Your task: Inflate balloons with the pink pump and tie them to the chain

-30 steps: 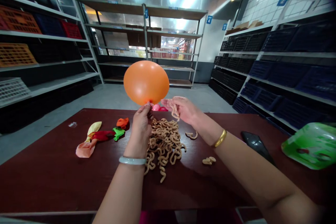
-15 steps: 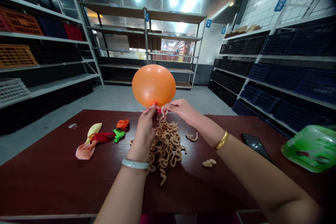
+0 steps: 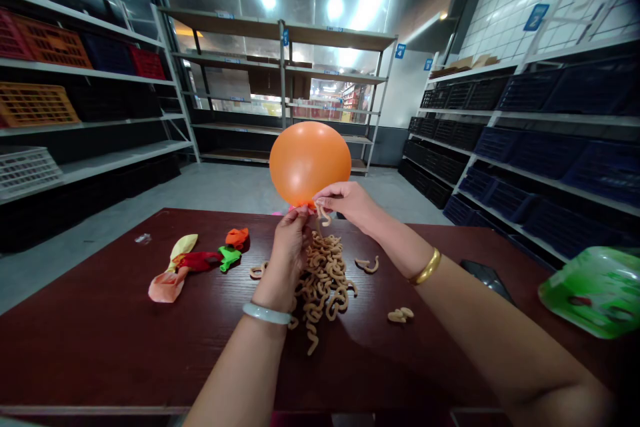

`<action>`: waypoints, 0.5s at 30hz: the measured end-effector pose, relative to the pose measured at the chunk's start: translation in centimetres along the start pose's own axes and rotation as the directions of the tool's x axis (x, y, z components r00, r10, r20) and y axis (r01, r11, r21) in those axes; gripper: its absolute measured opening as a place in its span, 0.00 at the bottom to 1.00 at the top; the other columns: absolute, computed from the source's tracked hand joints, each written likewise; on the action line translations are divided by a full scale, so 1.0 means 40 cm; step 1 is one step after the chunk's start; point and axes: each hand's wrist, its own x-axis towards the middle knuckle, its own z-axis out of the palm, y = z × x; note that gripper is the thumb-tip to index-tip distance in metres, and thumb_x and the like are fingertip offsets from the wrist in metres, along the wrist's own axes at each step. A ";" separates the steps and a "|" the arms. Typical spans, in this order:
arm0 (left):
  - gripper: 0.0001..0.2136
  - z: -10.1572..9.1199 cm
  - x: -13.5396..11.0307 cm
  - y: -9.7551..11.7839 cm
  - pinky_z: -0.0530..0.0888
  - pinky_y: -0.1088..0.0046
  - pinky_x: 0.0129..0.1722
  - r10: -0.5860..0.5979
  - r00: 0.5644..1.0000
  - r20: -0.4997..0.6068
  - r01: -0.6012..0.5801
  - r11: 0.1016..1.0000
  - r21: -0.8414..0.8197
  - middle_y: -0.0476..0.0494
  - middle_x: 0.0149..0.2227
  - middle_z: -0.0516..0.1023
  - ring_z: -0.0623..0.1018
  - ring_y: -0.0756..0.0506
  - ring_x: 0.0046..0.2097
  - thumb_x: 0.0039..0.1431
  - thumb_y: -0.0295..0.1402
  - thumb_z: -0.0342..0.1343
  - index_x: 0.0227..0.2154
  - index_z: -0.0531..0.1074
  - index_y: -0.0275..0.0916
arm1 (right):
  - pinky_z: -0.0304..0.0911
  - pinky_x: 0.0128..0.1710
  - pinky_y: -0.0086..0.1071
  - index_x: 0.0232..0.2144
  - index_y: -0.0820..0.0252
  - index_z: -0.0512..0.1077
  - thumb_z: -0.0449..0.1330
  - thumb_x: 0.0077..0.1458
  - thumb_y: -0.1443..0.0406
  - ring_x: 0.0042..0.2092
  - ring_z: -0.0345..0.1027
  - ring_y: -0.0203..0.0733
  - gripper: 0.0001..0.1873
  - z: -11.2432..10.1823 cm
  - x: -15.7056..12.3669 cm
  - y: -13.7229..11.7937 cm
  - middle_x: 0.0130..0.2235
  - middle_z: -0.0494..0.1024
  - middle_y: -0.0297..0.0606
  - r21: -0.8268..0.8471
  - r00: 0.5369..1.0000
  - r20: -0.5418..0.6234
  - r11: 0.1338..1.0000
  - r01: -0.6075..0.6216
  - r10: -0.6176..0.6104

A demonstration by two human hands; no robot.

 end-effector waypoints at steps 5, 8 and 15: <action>0.10 0.018 -0.010 -0.023 0.64 0.84 0.15 -0.083 0.996 -0.042 0.083 0.997 0.000 0.46 0.26 0.77 0.73 0.53 0.19 0.52 0.32 0.63 0.33 0.67 0.37 | 0.67 0.40 0.35 0.31 0.59 0.78 0.63 0.50 0.63 0.35 0.74 0.40 0.06 0.005 0.013 -0.012 0.31 0.81 0.37 -0.053 0.999 -0.031 0.998 0.015 -0.017; 0.08 0.025 -0.012 -0.032 0.71 0.80 0.20 -0.151 0.986 -0.067 0.153 0.988 0.020 0.41 0.30 0.80 0.78 0.49 0.25 0.55 0.32 0.60 0.35 0.67 0.37 | 0.67 0.42 0.35 0.31 0.60 0.78 0.63 0.50 0.63 0.36 0.74 0.41 0.07 0.009 0.012 -0.022 0.30 0.80 0.37 -0.066 0.997 -0.069 0.998 0.011 -0.016; 0.10 0.021 -0.015 -0.051 0.65 0.82 0.17 -0.091 0.996 0.002 0.090 0.992 0.094 0.47 0.25 0.76 0.74 0.52 0.20 0.53 0.35 0.61 0.33 0.68 0.37 | 0.67 0.39 0.34 0.31 0.59 0.78 0.63 0.49 0.63 0.35 0.73 0.40 0.06 0.010 0.024 -0.020 0.32 0.80 0.37 0.044 0.977 -0.206 0.998 -0.044 0.052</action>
